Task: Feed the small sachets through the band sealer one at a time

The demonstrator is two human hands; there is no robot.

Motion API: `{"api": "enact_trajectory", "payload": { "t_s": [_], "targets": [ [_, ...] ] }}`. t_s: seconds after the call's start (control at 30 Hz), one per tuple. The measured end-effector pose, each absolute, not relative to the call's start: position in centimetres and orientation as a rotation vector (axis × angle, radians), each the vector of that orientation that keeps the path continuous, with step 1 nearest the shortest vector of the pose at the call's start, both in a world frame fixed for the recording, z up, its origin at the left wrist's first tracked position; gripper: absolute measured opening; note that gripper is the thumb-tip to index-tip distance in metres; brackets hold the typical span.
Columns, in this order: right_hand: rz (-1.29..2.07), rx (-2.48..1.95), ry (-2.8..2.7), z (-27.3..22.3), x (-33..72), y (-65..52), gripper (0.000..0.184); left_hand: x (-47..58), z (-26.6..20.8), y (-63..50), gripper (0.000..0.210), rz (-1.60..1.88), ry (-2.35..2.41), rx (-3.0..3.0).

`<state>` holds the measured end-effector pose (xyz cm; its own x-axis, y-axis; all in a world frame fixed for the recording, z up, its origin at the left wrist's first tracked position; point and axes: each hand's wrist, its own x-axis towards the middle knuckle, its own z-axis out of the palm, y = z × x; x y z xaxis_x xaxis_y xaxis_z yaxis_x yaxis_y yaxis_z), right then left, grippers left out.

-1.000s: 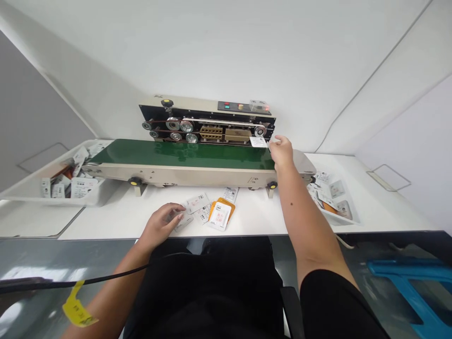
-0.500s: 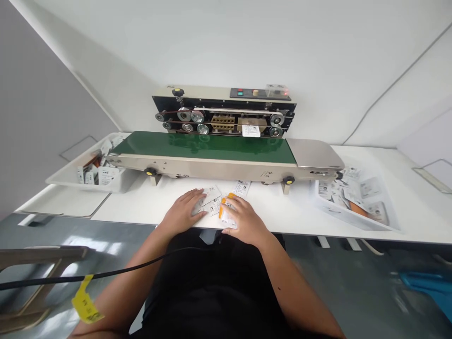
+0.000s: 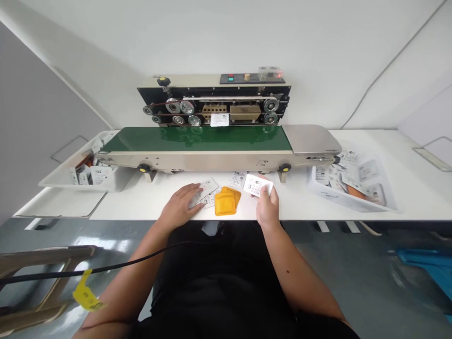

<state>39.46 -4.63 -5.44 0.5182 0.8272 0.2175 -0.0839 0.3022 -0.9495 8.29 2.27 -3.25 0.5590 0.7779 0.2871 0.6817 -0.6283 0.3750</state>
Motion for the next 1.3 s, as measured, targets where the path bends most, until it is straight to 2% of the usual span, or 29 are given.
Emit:
{"api": "enact_trajectory", "payload": {
  "t_s": [0.2,0.33,0.43,0.6,0.73,0.83,1.0,1.3],
  "targets": [
    [0.890,-0.910,-0.557,-4.5,40.0,-3.5,0.045,8.4,-3.0,2.3,0.051,0.572,1.258,2.631],
    [0.866,-0.937,-0.625,-4.6,39.5,-4.0,0.045,8.4,-2.9,2.2,0.052,0.552,1.274,2.667],
    [0.782,-1.090,-0.841,-3.7,40.5,-4.5,0.037,8.3,-3.1,2.3,0.053,0.548,1.277,2.680],
    [0.257,-1.226,-1.345,3.3,46.8,-2.9,0.020,8.1,-3.5,2.5,0.052,0.569,1.264,2.691],
    [-0.343,-1.401,-1.517,9.5,53.0,2.1,0.029,8.0,-3.7,2.6,0.052,0.582,1.258,2.689],
    [-0.562,-1.642,-1.565,11.1,56.0,6.2,0.034,7.9,-3.8,2.7,0.052,0.601,1.255,2.677],
    [-0.515,-1.887,-1.639,10.2,56.0,10.0,0.038,7.9,-4.0,2.8,0.051,0.643,1.241,2.684],
    [-0.355,-1.842,-1.778,10.9,50.6,11.9,0.037,7.8,-3.5,2.6,0.053,0.576,1.259,2.682]
  ]
}}
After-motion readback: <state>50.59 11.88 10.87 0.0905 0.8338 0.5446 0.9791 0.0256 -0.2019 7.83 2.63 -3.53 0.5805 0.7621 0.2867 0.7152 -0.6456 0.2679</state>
